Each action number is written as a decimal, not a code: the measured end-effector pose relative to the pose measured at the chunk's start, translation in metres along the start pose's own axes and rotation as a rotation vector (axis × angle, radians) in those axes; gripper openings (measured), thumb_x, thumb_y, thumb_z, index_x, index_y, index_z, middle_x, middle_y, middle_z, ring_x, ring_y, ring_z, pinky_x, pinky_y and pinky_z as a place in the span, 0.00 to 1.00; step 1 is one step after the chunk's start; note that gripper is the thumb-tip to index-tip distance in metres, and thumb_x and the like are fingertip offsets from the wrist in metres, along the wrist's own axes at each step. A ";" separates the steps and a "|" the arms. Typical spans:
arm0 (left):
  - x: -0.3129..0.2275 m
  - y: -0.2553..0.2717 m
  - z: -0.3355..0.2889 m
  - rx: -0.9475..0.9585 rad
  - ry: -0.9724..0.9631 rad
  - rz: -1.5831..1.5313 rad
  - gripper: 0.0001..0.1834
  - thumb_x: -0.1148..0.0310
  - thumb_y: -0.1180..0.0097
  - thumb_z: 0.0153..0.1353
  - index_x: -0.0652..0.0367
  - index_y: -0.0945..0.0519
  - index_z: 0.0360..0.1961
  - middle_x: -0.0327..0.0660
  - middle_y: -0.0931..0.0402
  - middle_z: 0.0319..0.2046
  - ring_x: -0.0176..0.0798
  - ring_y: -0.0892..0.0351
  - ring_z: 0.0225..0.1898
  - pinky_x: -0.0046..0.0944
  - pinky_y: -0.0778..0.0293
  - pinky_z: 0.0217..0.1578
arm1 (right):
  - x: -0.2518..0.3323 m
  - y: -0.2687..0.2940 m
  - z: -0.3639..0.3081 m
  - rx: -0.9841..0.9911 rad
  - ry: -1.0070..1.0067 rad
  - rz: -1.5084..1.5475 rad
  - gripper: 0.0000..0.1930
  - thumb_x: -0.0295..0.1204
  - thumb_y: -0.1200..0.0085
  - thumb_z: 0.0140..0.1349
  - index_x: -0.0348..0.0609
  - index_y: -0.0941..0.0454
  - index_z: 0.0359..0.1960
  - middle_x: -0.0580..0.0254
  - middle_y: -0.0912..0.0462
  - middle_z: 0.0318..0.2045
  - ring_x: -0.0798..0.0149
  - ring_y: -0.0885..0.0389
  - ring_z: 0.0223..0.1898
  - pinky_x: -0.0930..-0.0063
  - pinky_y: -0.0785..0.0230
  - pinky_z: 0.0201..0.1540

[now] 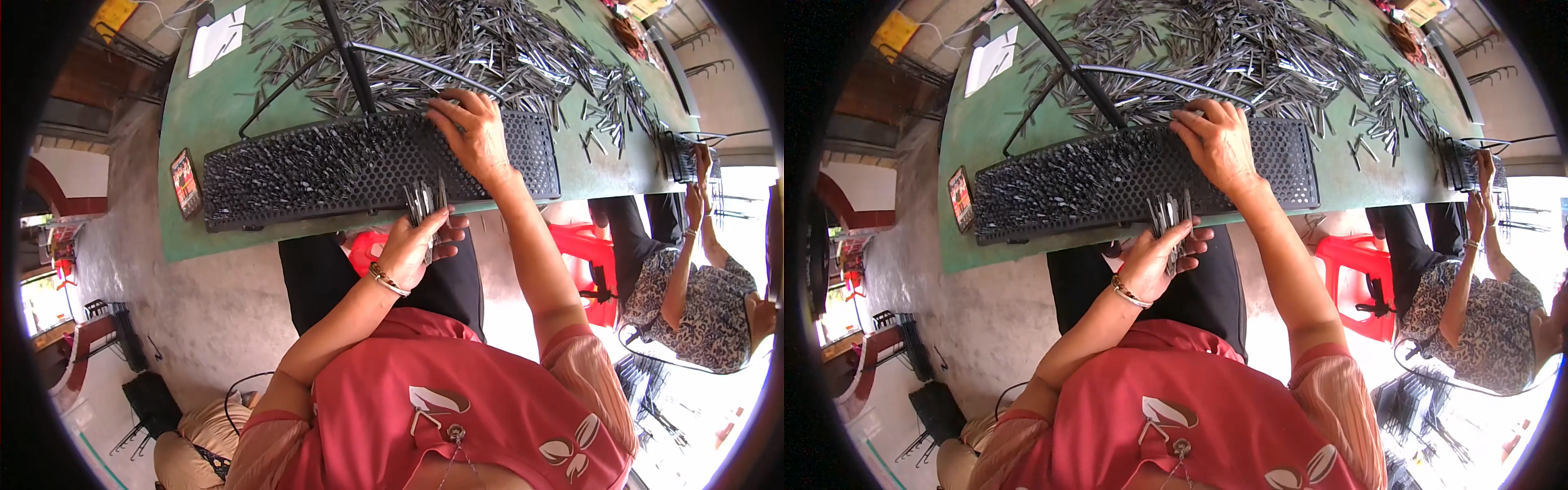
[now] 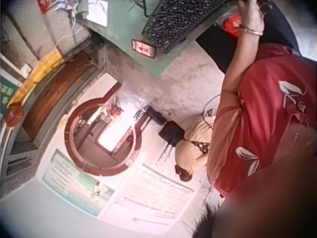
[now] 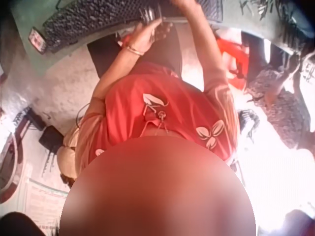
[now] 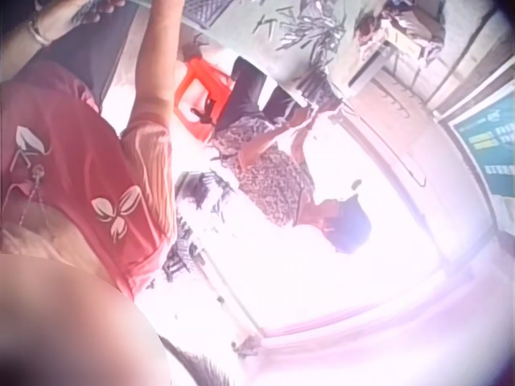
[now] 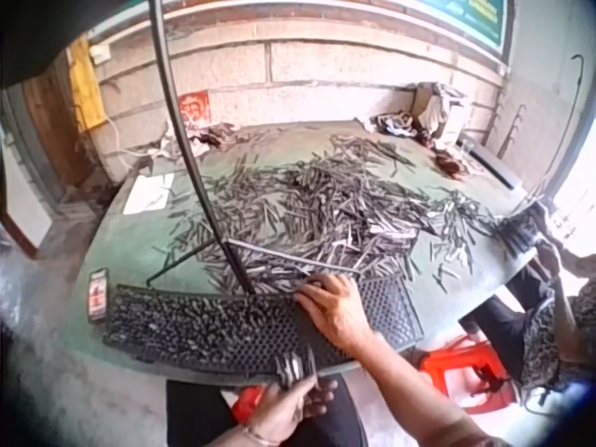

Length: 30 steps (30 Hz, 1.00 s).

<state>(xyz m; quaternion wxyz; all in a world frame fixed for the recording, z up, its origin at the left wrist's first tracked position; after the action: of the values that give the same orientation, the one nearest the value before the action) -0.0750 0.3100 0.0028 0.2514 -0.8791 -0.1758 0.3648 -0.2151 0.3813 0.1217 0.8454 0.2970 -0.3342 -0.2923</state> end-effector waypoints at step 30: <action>-0.026 -0.008 -0.002 0.028 -0.175 0.020 0.14 0.61 0.47 0.64 0.59 0.24 0.43 0.44 0.20 0.38 0.34 0.20 0.33 0.31 0.23 0.28 | -0.019 -0.015 -0.069 0.486 -0.787 0.865 0.12 0.30 0.38 0.56 0.32 0.19 0.36 0.65 0.19 0.24 0.77 0.26 0.26 0.82 0.32 0.28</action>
<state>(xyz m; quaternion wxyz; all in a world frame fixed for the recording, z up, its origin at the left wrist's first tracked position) -0.0921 0.3029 0.0230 0.2437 -0.8419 -0.1834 0.4451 -0.1801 0.4060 0.0627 0.6094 0.1889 -0.7666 0.0727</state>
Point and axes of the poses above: each hand's wrist, its own z-axis towards the middle knuckle, its own y-axis out of the back of the hand, x = y × z, the point moved 10 cm from there along z, towards the middle knuckle
